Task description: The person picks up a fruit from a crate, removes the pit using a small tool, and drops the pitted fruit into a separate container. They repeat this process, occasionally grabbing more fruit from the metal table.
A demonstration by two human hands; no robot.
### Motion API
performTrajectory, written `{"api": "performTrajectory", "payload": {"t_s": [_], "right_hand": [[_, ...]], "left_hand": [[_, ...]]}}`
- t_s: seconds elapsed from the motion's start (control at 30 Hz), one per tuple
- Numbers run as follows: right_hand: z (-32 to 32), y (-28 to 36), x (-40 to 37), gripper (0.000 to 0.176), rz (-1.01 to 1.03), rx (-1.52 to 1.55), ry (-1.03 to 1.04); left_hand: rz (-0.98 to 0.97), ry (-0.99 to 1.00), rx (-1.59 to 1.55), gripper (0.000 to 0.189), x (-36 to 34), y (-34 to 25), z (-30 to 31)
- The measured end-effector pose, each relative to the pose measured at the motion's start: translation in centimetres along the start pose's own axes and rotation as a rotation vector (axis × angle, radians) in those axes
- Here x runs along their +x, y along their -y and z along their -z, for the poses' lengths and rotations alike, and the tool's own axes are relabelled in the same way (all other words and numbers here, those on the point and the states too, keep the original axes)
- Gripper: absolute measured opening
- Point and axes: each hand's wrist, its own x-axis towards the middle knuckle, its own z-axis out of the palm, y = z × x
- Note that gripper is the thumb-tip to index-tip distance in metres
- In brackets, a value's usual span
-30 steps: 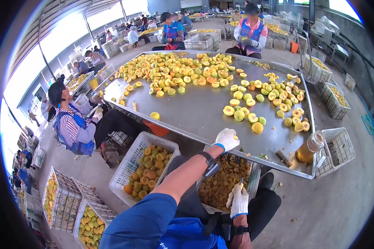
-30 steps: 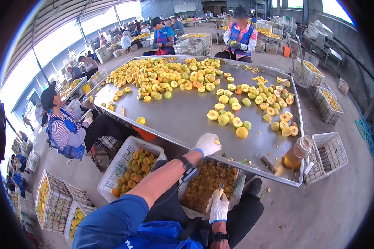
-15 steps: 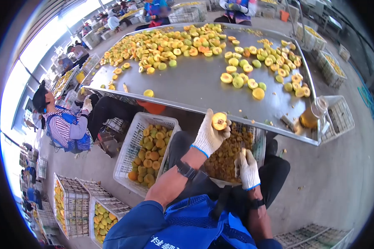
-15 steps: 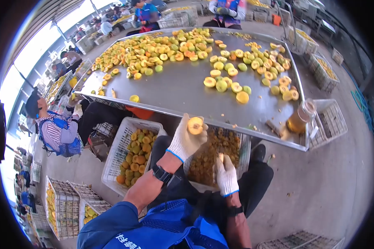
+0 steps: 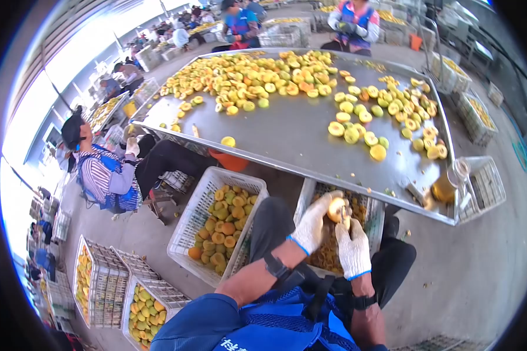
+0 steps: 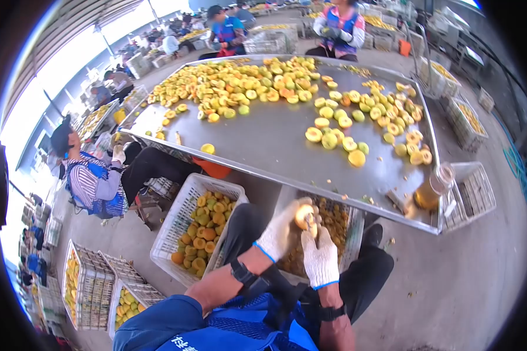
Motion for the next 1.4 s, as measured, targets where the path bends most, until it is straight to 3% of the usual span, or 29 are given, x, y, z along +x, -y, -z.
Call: {"api": "performTrajectory", "payload": {"t_s": [0.1,0.17,0.3,0.37,0.43,0.5,0.6,0.7,0.77,0.8,0.87,0.97,1.2,1.4], "right_hand": [[-0.2,-0.2,-0.3,0.026,-0.002,-0.029,-0.069],[-0.2,-0.8,-0.6,0.019,-0.098,-0.004,-0.030],[-0.8,-2.5,-0.7,0.025,-0.030,0.086,-0.116],[-0.5,-1.8,-0.7,0.023,-0.050,0.119,-0.132],[-0.3,-1.9,-0.8,0.023,-0.014,0.099,-0.128],[-0.2,-1.9,-1.0,0.023,0.016,0.079,-0.118],[0.2,-1.3,-1.2,0.022,0.047,0.123,-0.092],[1.1,0.2,-1.7,0.017,-0.076,0.178,-0.016],[1.4,0.8,-2.0,0.019,-0.202,0.231,0.055],[1.4,1.4,-2.2,0.019,-0.204,0.231,0.057],[1.1,2.4,-2.5,0.021,0.079,-0.108,-0.006],[0.4,2.1,-2.1,0.024,0.130,-0.161,0.014],[0.9,3.9,-2.1,0.028,-0.026,-0.157,0.050],[0.2,2.3,-1.4,0.029,0.050,-0.233,0.030]], "left_hand": [[0.028,-0.058,-0.064,0.031,-0.7,1.3,0.9],[0.017,-0.054,0.078,0.032,-1.2,1.6,1.8],[-0.023,-0.094,0.224,0.033,-1.8,2.1,1.7],[-0.155,-0.070,0.300,0.032,-1.4,2.8,1.9],[-0.148,-0.072,0.240,0.030,-1.0,3.1,1.5],[0.017,-0.157,0.056,0.028,-0.7,3.0,1.2],[0.006,-0.169,-0.049,0.027,-0.9,2.4,0.9],[0.045,-0.248,-0.107,0.026,-0.2,1.1,0.5],[0.037,-0.106,-0.183,0.026,-0.7,0.3,0.7],[0.024,-0.131,-0.202,0.028,-0.4,0.2,0.5],[0.013,-0.109,-0.171,0.029,-0.7,0.0,0.5],[-0.022,-0.019,-0.099,0.036,-1.7,-0.3,-0.4],[0.007,-0.074,-0.089,0.038,-1.5,-0.6,-1.0],[0.001,-0.084,-0.105,0.041,-1.5,-0.2,-0.5]]}}
